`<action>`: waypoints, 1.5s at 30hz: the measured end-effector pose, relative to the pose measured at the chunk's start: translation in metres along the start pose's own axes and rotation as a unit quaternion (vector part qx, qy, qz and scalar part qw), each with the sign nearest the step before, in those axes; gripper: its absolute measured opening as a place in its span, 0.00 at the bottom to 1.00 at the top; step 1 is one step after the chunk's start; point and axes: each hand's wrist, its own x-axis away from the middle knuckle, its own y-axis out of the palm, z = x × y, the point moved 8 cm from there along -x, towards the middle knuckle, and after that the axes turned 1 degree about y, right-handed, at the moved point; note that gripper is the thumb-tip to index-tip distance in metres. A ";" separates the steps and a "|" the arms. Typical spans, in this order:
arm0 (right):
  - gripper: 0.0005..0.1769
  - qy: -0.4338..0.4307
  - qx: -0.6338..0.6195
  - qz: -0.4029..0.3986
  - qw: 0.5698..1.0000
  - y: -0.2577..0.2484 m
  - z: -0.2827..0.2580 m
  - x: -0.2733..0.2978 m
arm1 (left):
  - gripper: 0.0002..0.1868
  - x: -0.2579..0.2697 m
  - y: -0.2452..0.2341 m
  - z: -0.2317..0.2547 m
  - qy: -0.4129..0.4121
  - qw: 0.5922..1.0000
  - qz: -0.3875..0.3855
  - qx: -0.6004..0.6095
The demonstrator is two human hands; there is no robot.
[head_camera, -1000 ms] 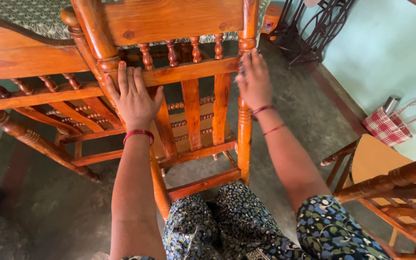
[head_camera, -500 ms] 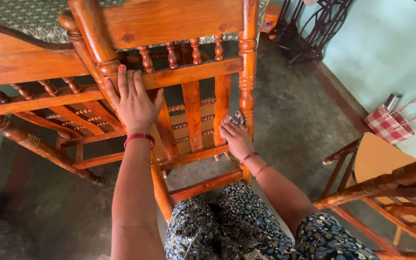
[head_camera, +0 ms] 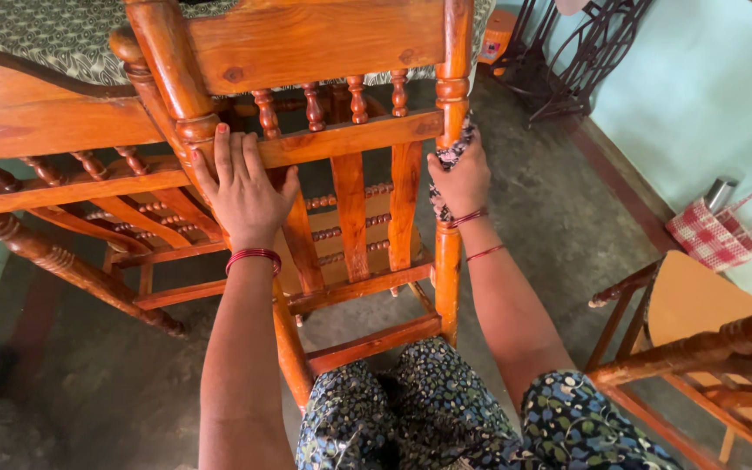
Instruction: The person wipes the backrest and spindles of a wooden chair using a patterned cloth. They methodically clean the vertical and horizontal parts of the chair back, moving from one side to the other.
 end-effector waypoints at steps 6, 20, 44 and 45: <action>0.22 0.184 -0.247 -0.275 0.911 0.036 0.069 -0.021 | 0.40 -0.002 0.004 -0.001 -0.011 1.000 -0.005 0.007; 0.49 0.011 0.163 0.141 0.976 0.028 0.002 0.031 | 0.39 0.002 0.003 0.002 -0.035 0.999 0.010 0.017; 0.40 0.093 -0.110 -0.059 0.988 0.014 0.067 0.102 | 0.40 0.001 0.001 0.005 -0.028 1.000 -0.008 0.001; 0.40 0.067 -0.107 -0.043 0.991 0.011 0.067 0.116 | 0.40 0.003 0.002 0.005 -0.032 0.999 -0.020 0.009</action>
